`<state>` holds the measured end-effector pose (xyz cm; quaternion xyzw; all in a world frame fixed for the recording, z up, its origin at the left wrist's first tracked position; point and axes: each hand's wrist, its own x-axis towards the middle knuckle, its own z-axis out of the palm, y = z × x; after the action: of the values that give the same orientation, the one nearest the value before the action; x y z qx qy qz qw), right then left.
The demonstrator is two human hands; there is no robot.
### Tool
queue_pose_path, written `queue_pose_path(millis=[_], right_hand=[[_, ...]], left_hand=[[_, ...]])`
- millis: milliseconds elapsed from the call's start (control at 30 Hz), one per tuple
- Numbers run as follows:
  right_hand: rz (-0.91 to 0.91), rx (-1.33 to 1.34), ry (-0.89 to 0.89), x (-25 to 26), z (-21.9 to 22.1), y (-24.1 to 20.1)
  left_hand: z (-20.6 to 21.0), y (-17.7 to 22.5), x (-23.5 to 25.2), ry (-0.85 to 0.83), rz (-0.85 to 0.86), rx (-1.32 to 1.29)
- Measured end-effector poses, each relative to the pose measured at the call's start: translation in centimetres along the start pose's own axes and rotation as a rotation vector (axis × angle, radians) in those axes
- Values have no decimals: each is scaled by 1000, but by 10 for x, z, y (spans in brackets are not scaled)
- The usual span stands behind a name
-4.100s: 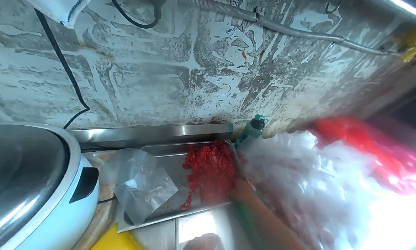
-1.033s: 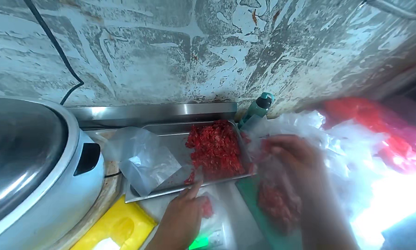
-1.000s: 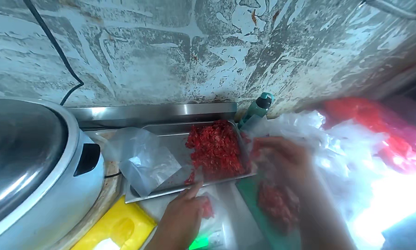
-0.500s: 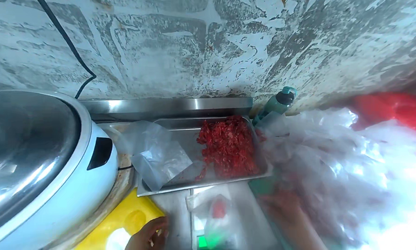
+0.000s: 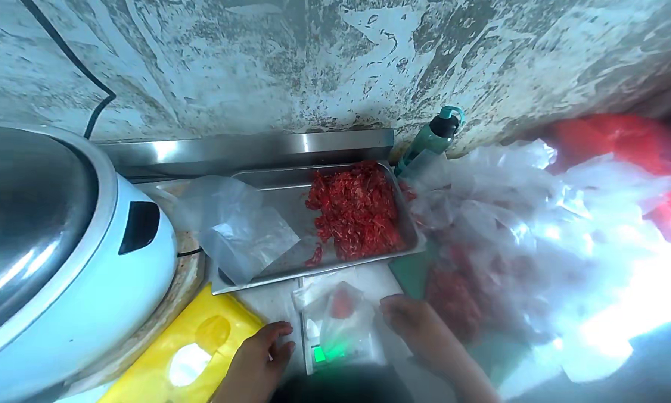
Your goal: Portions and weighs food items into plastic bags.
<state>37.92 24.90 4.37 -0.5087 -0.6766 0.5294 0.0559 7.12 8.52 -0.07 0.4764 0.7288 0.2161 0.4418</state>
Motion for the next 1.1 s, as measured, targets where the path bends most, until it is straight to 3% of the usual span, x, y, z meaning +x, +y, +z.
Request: queue_pose_path(millis=[267, 400, 567, 733, 933, 1100], right_hand=[[14, -2, -28, -8, 9, 8], [-31, 51, 84, -11, 13, 1], [-375, 156, 293, -11, 28, -16], [-577, -153, 404, -4, 41, -33], [-198, -804, 68, 24, 59, -74], [-117, -911, 42, 45, 65, -80]], left_hand=[[11, -4, -3, -49, -23, 37], [12, -2, -1, -63, -17, 42], [15, -2, -2, -27, 2, 8], [17, 1, -2, -38, 8, 14], [18, 10, -3, -39, 38, 13], [11, 17, -4, 6, 61, 11]])
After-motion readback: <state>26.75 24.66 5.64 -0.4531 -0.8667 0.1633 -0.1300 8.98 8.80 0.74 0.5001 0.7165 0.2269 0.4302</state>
